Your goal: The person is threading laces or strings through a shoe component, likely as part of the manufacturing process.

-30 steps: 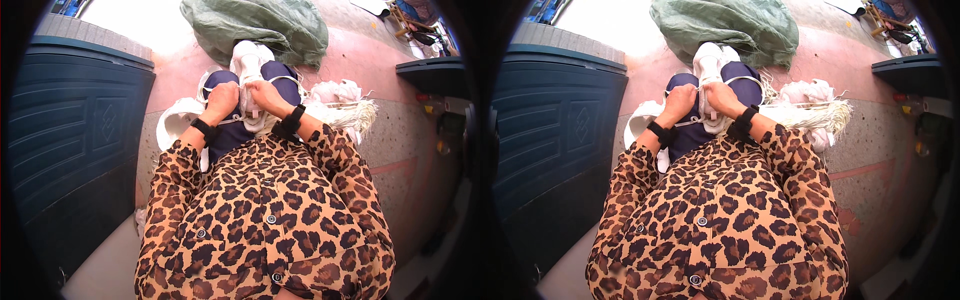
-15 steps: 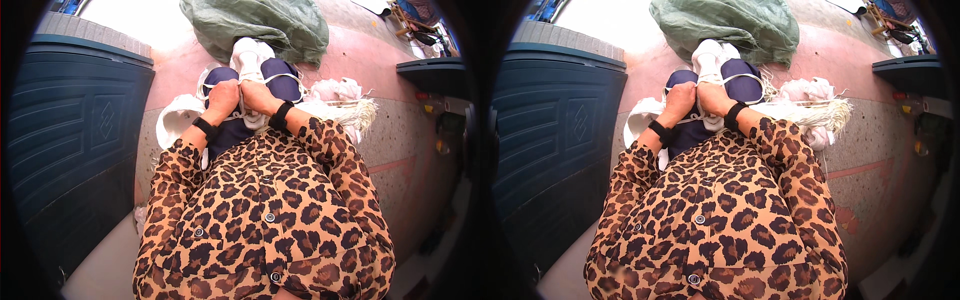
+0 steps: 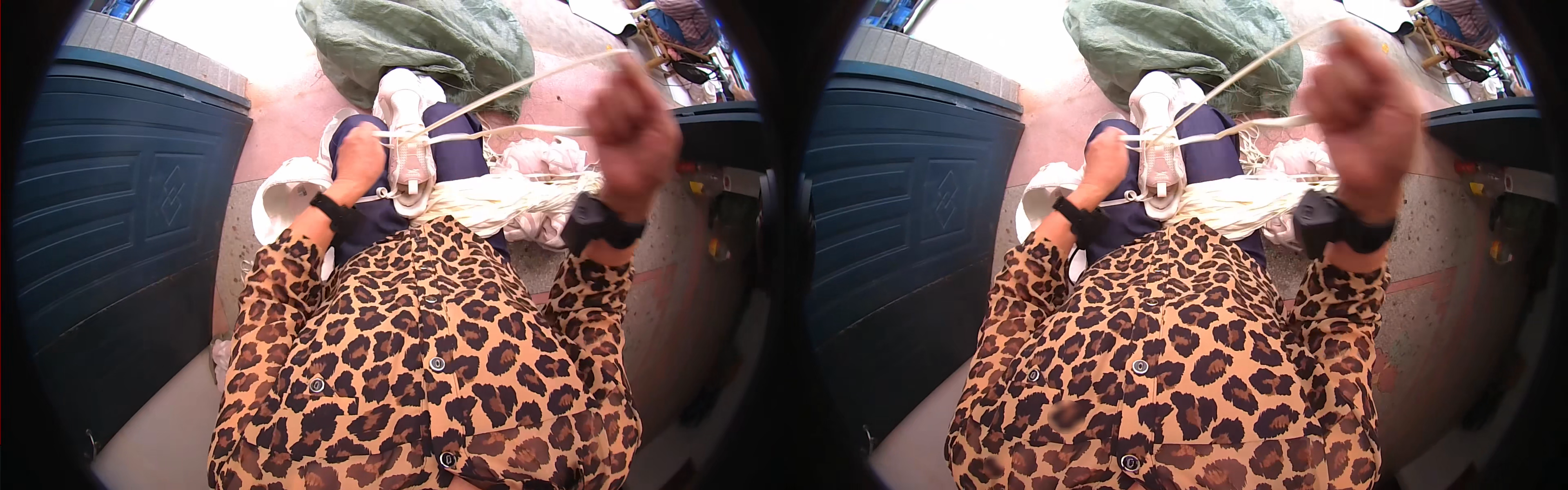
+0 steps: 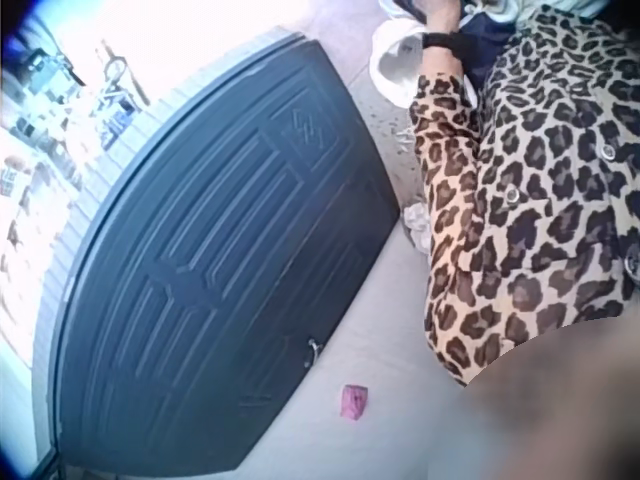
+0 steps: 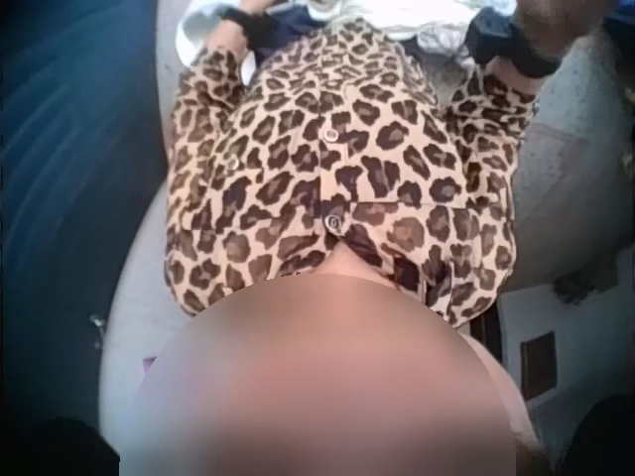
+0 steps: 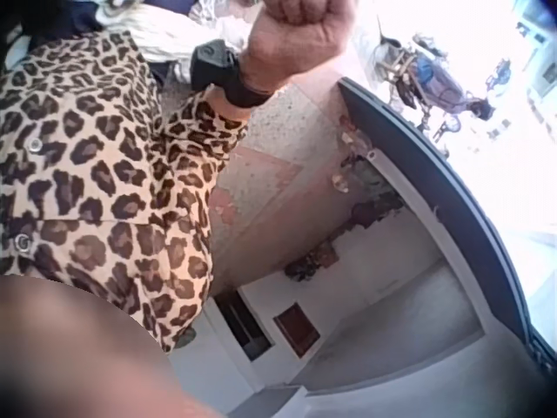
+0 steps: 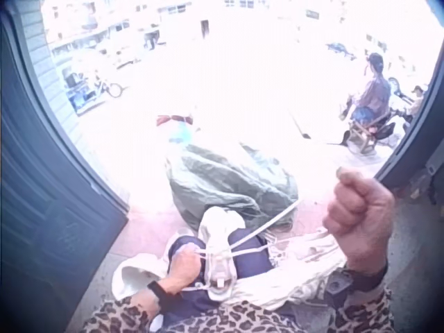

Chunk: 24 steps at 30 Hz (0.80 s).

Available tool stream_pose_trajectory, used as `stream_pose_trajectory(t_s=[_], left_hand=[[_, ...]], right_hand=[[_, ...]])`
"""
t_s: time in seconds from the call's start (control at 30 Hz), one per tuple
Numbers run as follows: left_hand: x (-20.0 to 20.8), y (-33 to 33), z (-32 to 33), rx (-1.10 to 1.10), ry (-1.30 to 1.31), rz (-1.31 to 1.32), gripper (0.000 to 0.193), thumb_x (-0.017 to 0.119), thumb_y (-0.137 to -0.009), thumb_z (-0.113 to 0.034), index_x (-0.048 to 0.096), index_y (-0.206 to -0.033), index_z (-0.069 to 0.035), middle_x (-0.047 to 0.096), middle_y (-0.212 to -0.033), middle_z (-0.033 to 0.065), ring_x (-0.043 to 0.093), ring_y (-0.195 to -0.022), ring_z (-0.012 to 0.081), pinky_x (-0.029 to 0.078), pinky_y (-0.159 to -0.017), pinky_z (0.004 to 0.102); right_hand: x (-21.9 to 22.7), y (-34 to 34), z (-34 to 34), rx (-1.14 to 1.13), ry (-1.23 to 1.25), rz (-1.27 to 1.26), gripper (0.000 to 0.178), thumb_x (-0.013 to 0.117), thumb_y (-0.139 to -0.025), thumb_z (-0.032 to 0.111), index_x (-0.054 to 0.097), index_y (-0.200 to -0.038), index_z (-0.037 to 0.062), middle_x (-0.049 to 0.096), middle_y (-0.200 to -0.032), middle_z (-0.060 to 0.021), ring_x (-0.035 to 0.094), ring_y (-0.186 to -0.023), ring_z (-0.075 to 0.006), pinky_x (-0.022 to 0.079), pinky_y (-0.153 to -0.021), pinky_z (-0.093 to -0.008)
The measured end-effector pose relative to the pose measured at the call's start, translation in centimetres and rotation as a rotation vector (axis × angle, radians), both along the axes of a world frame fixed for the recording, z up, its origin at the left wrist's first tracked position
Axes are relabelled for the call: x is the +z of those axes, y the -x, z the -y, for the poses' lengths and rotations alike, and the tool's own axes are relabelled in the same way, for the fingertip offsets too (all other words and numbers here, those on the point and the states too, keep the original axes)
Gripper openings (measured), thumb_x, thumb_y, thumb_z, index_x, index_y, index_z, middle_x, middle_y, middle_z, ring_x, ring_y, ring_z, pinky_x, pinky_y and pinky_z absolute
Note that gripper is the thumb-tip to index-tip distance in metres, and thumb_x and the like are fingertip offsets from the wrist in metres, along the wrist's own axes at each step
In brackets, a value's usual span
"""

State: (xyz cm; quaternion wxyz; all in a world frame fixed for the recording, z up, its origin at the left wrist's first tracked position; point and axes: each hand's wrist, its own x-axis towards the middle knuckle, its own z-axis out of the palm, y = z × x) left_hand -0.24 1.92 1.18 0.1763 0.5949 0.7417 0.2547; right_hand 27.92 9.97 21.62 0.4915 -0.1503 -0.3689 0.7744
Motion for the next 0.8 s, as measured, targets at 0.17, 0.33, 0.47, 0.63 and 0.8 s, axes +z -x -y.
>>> stream_pose_trajectory(t_s=[0.17,0.33,0.47,0.63,0.8], left_hand=[[0.1,-0.4,-0.6,-0.135,0.004,-0.032,0.015,0.050,-0.074,-0.006,0.058,-0.085,-0.002,0.056,-0.079,0.0161,0.056,-0.078,0.0307,0.045,-0.070,0.0390],[1.2,1.1,-1.8,-0.174,0.095,0.183,0.018,0.049,-0.079,-0.014,0.059,-0.088,-0.003,0.059,-0.089,0.0189,0.054,-0.088,0.0346,0.043,-0.075,0.0393],[1.7,0.3,-2.7,-0.307,0.354,0.374,0.024,0.049,-0.086,-0.017,0.059,-0.092,0.004,0.062,-0.083,0.0110,0.056,-0.079,0.0159,0.042,-0.073,0.0278],[2.6,0.1,-3.3,-0.452,0.524,0.442,0.026,0.049,-0.087,-0.018,0.058,-0.093,0.006,0.061,-0.082,0.0077,0.053,-0.077,0.0126,0.042,-0.072,0.0258],[4.7,0.7,-4.0,-0.758,0.482,0.246,0.026,0.049,-0.087,-0.020,0.058,-0.088,0.004,0.061,-0.083,0.0053,0.054,-0.080,0.0130,0.042,-0.073,0.0245]], right_hand=[[5.7,-2.7,0.1,0.226,-0.250,-0.330,0.024,0.030,-0.090,0.007,0.041,-0.101,-0.0106,0.025,-0.051,0.0054,0.018,-0.036,-0.0026,0.015,-0.030,-0.0185],[5.5,-3.6,0.4,0.256,-0.288,-0.316,0.025,0.030,-0.089,0.006,0.042,-0.103,-0.0118,0.025,-0.048,0.0054,0.018,-0.034,-0.0017,0.016,-0.029,-0.0175],[5.2,-4.2,0.2,0.171,-0.285,-0.355,0.023,0.032,-0.089,0.007,0.044,-0.097,-0.0101,0.025,-0.046,0.0059,0.018,-0.032,-0.0015,0.015,-0.028,-0.0177],[5.2,-4.5,0.0,0.132,-0.335,-0.306,0.021,0.033,-0.089,0.008,0.045,-0.094,-0.0083,0.025,-0.046,0.0063,0.018,-0.033,-0.0016,0.015,-0.029,-0.0177],[3.5,-5.5,-0.8,-0.146,-0.207,-0.019,0.023,0.036,-0.090,0.013,0.049,-0.097,-0.0044,0.019,-0.055,0.0063,0.016,-0.042,-0.0038,0.014,-0.037,-0.0188]])
